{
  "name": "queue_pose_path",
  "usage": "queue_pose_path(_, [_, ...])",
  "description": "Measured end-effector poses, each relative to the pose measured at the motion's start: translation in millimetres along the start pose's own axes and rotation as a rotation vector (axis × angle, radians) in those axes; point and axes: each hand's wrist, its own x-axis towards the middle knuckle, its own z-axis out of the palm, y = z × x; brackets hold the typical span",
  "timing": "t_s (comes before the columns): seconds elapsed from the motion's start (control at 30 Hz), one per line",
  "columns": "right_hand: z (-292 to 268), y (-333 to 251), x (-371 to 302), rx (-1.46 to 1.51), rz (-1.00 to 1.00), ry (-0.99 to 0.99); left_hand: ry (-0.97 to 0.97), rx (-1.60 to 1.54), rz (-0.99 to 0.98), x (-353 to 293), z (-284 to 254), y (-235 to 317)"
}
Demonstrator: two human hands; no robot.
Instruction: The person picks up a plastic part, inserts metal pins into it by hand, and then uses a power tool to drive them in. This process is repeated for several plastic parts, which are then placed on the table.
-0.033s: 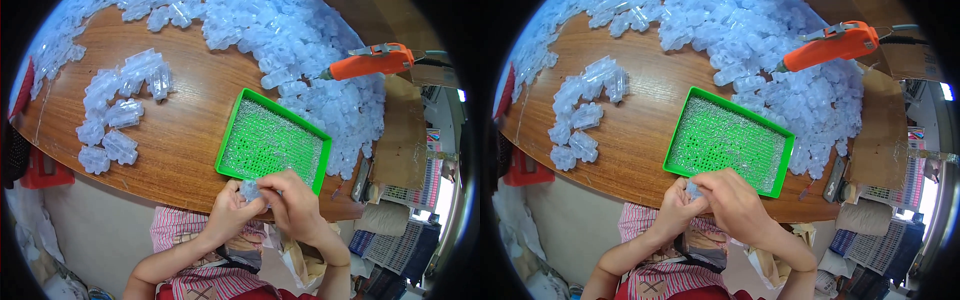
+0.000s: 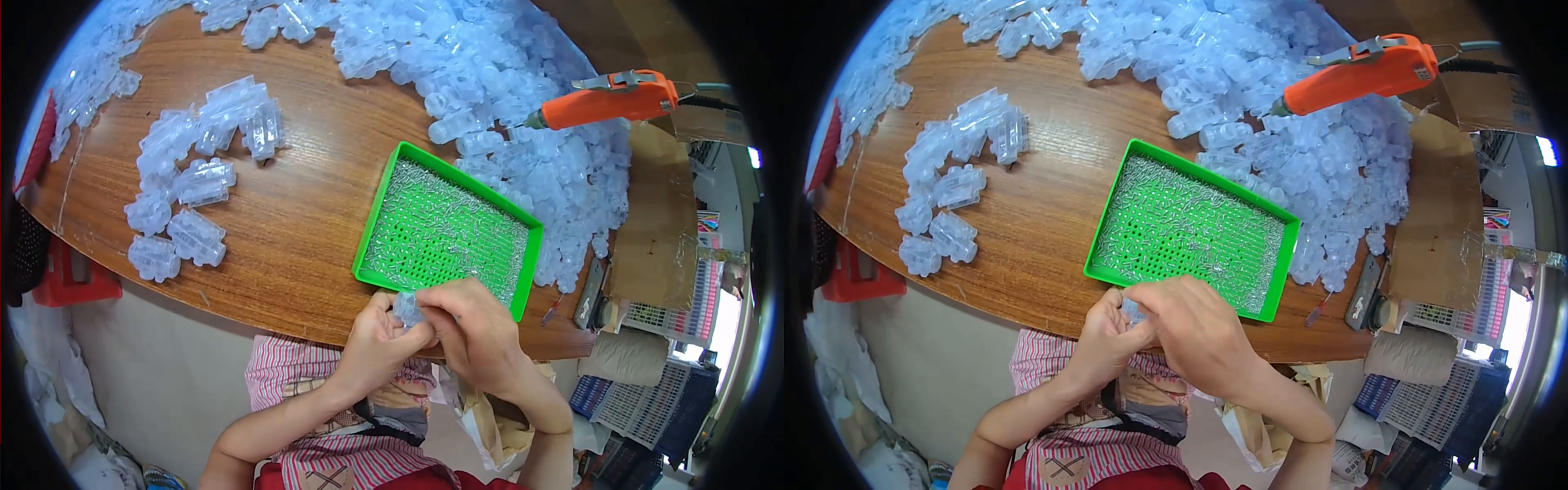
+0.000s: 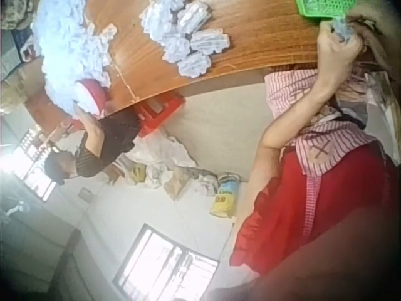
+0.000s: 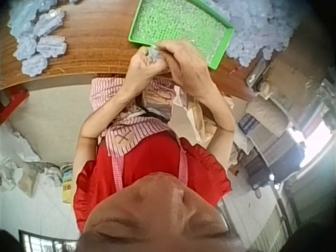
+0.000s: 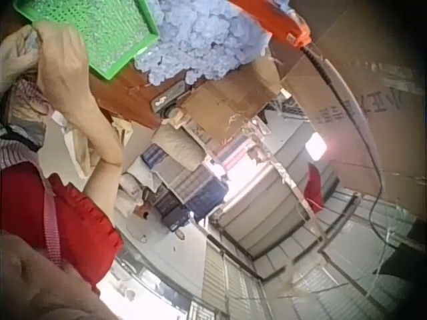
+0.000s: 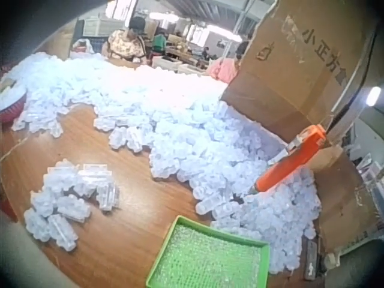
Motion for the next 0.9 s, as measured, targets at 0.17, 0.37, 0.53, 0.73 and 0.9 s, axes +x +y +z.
queue_pose_path(0.17, [8.0, 5.7, -7.0, -0.068, -0.094, 0.007, -0.043, -0.108, 0.049, -0.3, 0.5, -2.3])
queue_pose_path(0.37, [4.7, 2.0, -5.5, -0.133, -0.162, -0.029, -0.078, -0.104, 0.070, -1.8, -2.0, -3.0])
queue_pose_path(0.53, [0.5, -5.3, -3.5, -0.206, -0.206, -0.076, -0.090, -0.098, 0.059, -2.4, -3.3, -4.1])
queue_pose_path(0.73, [-3.6, 5.3, -2.6, -0.232, -0.207, 0.203, -0.049, -0.094, 0.029, -1.1, -0.7, 1.0])
queue_pose_path(0.9, [-61.0, 23.4, 24.6, 0.004, -0.122, 1.061, -0.050, -0.048, 0.002, 1.4, 9.9, 1.3])
